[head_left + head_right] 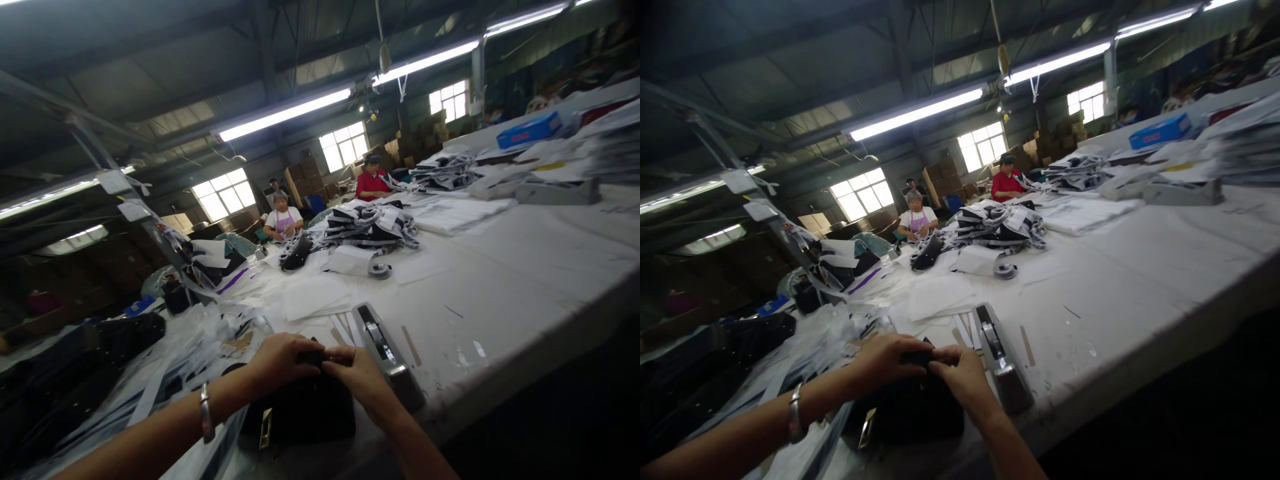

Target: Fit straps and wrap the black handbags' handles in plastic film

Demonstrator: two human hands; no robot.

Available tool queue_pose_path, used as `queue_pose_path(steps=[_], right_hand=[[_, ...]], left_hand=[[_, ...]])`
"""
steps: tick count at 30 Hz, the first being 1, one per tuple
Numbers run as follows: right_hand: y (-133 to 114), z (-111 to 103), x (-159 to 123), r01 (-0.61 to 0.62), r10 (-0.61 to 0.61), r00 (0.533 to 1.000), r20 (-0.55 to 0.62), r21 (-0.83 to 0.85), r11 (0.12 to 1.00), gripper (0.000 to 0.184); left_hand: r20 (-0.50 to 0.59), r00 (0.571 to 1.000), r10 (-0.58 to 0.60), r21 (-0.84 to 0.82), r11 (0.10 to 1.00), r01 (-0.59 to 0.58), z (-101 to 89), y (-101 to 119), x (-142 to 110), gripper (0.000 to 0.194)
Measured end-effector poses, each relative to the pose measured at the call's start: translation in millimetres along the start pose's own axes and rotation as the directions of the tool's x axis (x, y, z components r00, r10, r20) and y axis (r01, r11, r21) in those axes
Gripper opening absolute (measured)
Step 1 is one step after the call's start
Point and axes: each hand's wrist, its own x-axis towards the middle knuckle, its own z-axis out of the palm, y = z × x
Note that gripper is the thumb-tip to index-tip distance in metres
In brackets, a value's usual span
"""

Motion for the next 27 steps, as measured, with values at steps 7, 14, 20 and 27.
queue_pose_path(steps=[7, 14, 20, 27], right_hand=[[-2, 2, 3, 0.02, -0.021, 1.0, -0.014, -0.06, 0.998, 0.02], [-3, -8, -8, 0.044, -0.042, 0.999, 0.013, -0.219, 0.975, 0.011], [20, -23, -31, -0.125, 0.092, 0.99, -0.105, -0.371, 0.92, 0.008], [48, -36, -64, -0.214, 0.146, 0.975, -0.17, -0.513, 0.831, 0.018]], left_hand=[[-0.066, 0.998, -0.004, -0.013, 1.0, 0.003, 8.3, 1, -7, 0.031], [-0.105, 0.994, 0.013, -0.086, 0.996, -0.022, 11.4, 0, -9, 0.027], [-0.109, 0.994, -0.028, -0.14, 0.99, 0.013, 16.3, -15, -9, 0.029], [-0.093, 0.995, -0.035, -0.194, 0.981, 0.017, 20.2, -21, -13, 0.029]])
